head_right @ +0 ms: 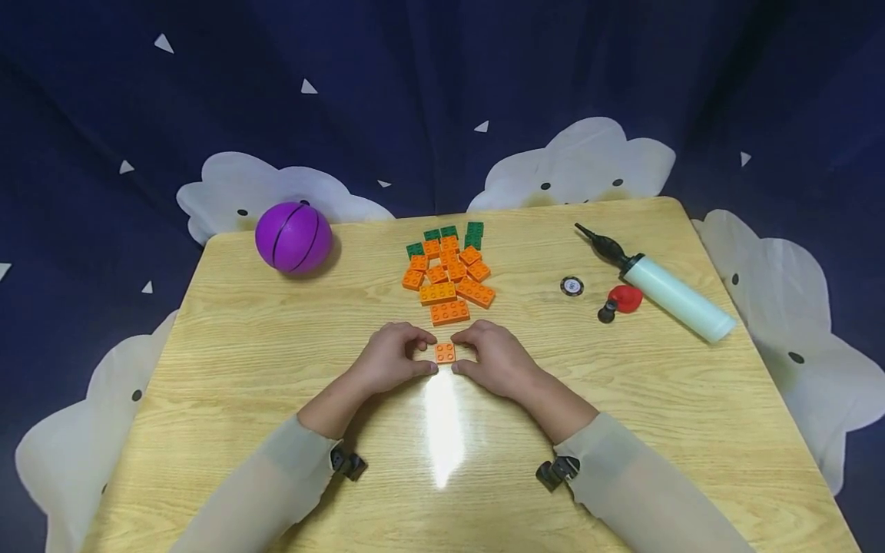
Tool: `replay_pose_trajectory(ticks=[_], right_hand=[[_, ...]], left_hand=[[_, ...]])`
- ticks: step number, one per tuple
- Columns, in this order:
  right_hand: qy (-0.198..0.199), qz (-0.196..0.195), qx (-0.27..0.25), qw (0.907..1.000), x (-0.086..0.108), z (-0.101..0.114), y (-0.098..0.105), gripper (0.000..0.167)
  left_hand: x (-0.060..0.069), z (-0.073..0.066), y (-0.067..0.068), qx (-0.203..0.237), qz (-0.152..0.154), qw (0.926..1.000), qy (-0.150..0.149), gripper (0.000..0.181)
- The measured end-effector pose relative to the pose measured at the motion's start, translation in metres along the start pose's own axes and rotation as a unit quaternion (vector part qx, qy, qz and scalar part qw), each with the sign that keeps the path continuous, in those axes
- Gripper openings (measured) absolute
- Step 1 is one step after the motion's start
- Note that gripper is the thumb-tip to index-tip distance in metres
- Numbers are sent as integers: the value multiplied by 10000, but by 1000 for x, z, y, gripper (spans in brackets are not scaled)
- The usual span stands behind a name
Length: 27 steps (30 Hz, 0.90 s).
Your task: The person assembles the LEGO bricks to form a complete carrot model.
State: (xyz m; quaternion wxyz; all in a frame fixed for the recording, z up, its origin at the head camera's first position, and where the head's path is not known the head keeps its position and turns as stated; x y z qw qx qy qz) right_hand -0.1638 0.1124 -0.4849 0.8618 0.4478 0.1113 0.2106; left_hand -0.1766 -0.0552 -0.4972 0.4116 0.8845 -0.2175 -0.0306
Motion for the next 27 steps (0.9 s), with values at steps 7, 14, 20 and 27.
replay_pose_trajectory(ticks=[7, 14, 20, 27], right_hand=[[-85, 106, 121, 9998, -4, 1, -2, 43], [-162, 65, 318, 9993, -4, -2, 3, 39], [-192, 66, 389, 9990, -4, -5, 6, 38], [-155, 101, 321, 9993, -8, -5, 8, 40]], left_hand=[[-4, -3, -2, -227, 22, 9997, 99, 29], [-9, -11, -5, -300, 26, 9995, 51, 29], [-14, -10, -9, -376, 51, 9992, 96, 27], [-14, -7, -9, -322, 41, 9993, 182, 26]])
Point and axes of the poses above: each hand's wrist, its own x-axis away from the middle knuckle, its own y-axis out of the back of the hand, z = x × y, the point moved 8 cm from there along -x, towards the middle knuckle, and after that the axes turned 3 degrees about x, right-handed, at the moved point
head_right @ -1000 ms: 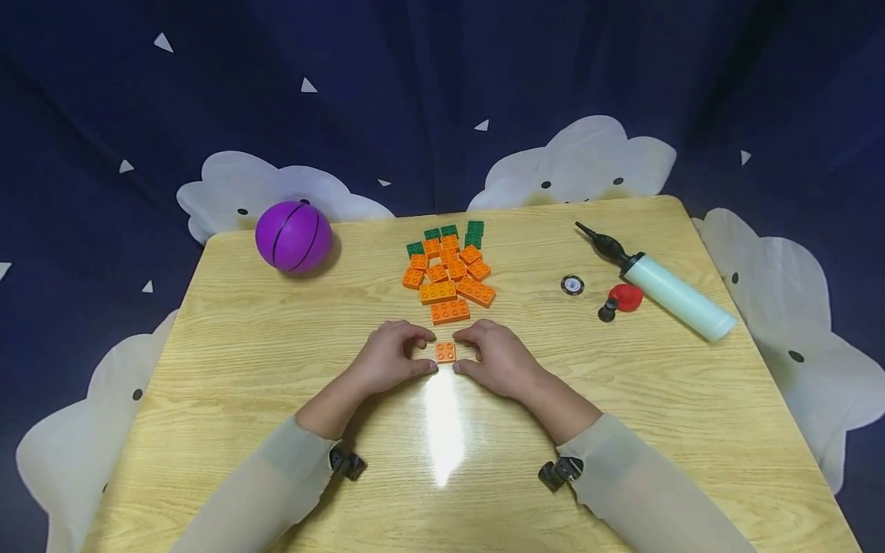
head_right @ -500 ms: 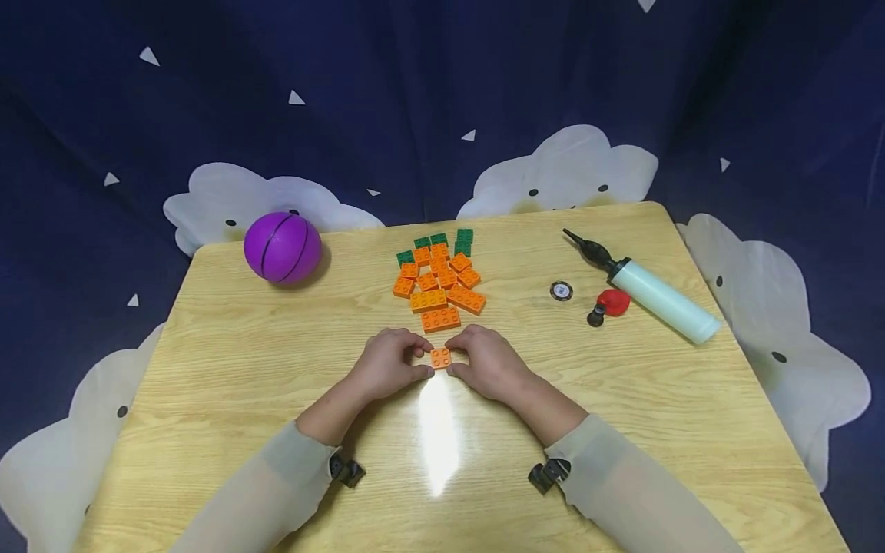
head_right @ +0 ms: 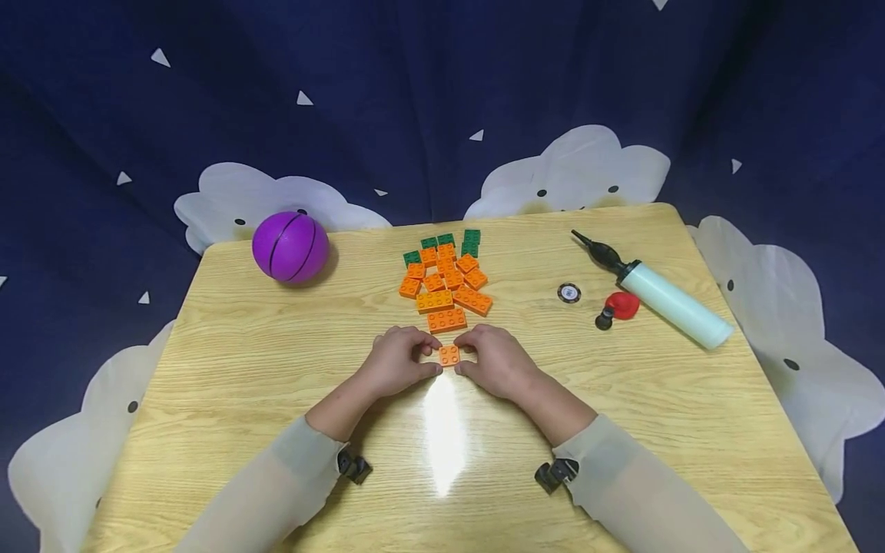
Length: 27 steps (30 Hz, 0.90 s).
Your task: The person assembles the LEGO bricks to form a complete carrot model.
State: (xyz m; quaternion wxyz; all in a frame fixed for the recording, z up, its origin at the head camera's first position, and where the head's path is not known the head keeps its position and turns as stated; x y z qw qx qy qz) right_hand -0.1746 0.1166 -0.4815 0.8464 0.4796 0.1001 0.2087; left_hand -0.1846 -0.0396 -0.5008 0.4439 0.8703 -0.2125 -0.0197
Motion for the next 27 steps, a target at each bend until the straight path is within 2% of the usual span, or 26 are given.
replay_pose_trajectory(ticks=[7, 11, 22, 27], right_hand=[[-62, -295, -353, 9989, -6, -3, 15, 34], [-126, -427, -337, 9984, -14, -6, 21, 38], [-310, -299, -6, 9991, -35, -13, 21, 49], [-489, -79, 76, 9987, -42, -16, 16, 51]], left_hand=[[0, 2, 0, 54, -29, 10000, -5, 30], [-1, 2, 0, 86, -9, 10000, 15, 33], [-2, 3, -1, 179, 29, 9998, 65, 29], [-1, 3, 0, 167, 37, 9998, 85, 29]])
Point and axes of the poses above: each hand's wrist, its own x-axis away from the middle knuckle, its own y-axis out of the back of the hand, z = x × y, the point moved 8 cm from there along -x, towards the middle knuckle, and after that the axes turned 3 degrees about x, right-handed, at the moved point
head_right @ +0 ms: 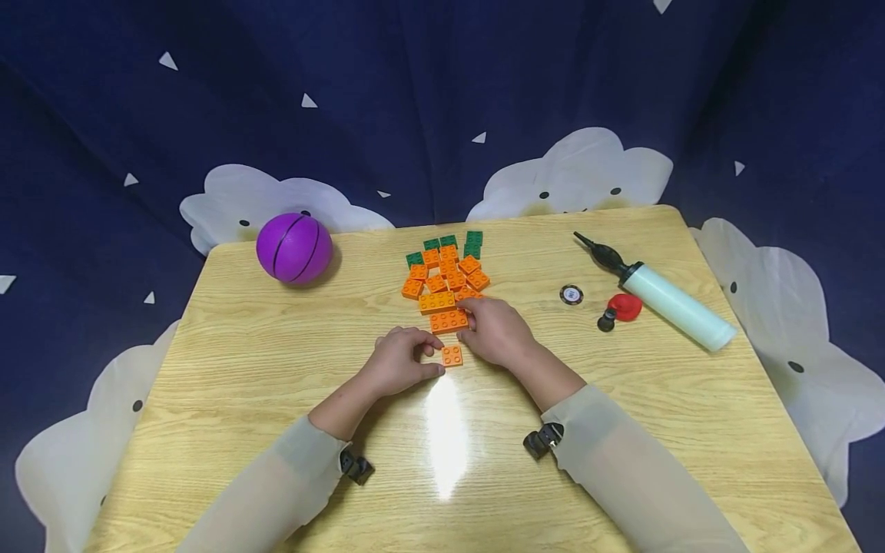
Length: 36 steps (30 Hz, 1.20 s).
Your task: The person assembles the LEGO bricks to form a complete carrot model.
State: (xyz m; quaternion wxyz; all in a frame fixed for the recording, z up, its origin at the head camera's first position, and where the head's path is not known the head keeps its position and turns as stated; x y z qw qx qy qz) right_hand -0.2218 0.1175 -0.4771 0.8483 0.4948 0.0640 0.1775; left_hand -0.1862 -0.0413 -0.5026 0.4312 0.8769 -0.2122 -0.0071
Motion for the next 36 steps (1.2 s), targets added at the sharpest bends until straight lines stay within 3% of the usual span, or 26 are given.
replay_pose_trajectory(ticks=[14, 21, 28, 36], right_hand=[[-40, -5, 31, 10000, 0, -3, 0, 37], [104, -128, -141, 9998, 6, -2, 5, 32], [166, -213, -141, 9995, 18, 4, 12, 31], [282, -226, -133, 9993, 29, 14, 12, 32]], left_hand=[[1, 0, 1, 161, -21, 9998, -100, 31], [5, 3, 10, 874, -115, 9961, -92, 30], [10, 6, 21, 1383, -405, 9894, -157, 32], [11, 4, 30, 1354, -686, 9879, -334, 41]])
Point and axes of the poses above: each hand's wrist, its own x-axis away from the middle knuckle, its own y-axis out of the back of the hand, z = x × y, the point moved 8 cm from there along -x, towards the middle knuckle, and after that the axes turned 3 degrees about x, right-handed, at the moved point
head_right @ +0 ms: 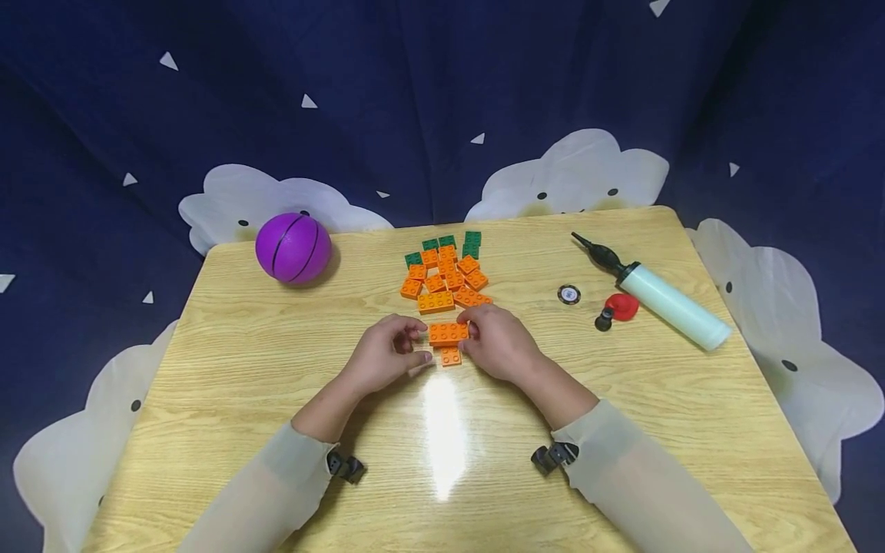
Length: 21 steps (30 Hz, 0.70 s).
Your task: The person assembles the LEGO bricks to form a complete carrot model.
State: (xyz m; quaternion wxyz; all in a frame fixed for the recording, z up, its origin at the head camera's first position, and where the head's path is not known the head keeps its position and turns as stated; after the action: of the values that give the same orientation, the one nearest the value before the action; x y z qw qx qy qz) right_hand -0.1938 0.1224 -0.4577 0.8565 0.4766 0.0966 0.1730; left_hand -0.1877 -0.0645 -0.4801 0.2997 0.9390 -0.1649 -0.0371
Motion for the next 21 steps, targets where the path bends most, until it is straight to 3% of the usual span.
replay_pose_trajectory(ticks=[7, 21], right_hand=[[-3, -21, -22, 10000, 7, 7, -2, 34], [71, 48, 132, 9999, 16, 7, -9, 35]], left_hand=[[-2, -5, 0, -35, -4, 10000, -12, 45], [-3, -4, -11, -304, 240, 9992, 82, 33]])
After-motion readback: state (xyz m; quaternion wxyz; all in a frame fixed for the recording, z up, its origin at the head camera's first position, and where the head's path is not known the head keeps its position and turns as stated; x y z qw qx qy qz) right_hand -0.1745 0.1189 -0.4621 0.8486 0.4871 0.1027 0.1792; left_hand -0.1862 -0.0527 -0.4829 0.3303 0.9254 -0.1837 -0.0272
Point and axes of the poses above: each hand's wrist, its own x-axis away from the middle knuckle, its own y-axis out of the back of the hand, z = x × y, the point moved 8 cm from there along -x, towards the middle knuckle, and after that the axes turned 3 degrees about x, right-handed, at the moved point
